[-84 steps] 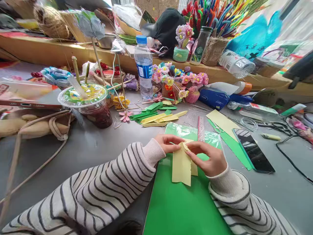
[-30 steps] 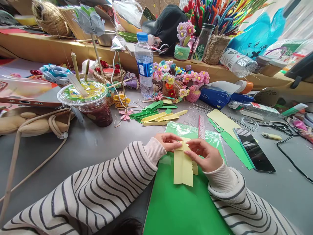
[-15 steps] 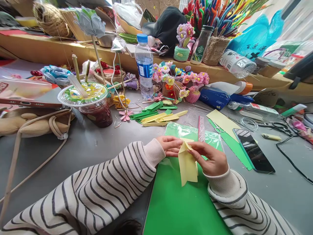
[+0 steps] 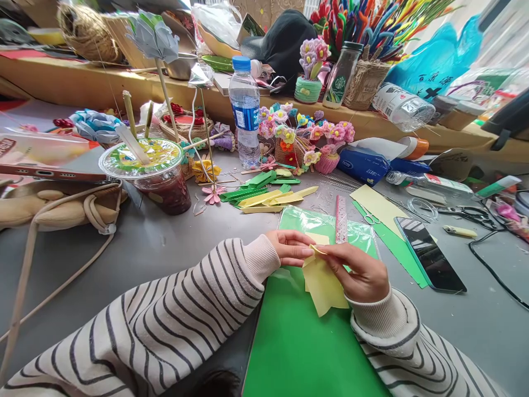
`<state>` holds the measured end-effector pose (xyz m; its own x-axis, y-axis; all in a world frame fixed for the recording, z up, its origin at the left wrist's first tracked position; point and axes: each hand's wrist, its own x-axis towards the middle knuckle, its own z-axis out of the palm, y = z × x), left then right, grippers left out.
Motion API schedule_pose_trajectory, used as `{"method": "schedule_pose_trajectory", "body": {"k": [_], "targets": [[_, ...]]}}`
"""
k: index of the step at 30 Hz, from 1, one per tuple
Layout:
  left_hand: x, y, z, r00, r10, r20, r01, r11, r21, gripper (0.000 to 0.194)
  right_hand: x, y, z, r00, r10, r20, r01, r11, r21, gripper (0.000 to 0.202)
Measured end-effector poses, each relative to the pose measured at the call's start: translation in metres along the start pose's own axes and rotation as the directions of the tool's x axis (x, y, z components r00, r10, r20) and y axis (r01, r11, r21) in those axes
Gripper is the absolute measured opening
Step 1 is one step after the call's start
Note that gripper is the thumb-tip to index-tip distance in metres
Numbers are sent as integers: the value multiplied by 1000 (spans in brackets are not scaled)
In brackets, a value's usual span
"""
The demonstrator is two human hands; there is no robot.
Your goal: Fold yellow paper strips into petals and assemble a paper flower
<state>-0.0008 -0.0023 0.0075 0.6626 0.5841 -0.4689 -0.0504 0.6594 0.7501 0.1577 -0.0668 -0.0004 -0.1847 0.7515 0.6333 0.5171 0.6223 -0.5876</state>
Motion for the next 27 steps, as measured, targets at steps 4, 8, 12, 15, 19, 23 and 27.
{"method": "schedule_pose_trajectory", "body": {"k": [4,8,12,15,19,23,27], "targets": [[-1,0,1,1000,8,14,-8,1000,-13,22,0,-1,0,1000,-12,-1,12,1000,8,34],[0,-1,0,1000,16,3,-16,1000,-24,23,1,-2,0,1000,-1,-6,1,1000,7,33],[1,-2,0,1000,22,-4,-23,999,-24,23,1,-2,1,1000,-1,-11,1,1000,4,31],[2,-2,0,999,30,-15,-30,999,-26,23,1,-2,0,1000,-2,-9,2,1000,-1,32],[2,-1,0,999,41,-27,-42,998,-41,24,1,-2,0,1000,-16,-4,16,1000,14,36],[0,0,1,999,30,-19,-31,999,-20,24,1,-2,0,1000,-22,9,22,1000,18,38],[0,0,1,999,27,-37,-27,1000,-6,24,-1,0,-2,1000,-10,1,10,1000,4,39]]}}
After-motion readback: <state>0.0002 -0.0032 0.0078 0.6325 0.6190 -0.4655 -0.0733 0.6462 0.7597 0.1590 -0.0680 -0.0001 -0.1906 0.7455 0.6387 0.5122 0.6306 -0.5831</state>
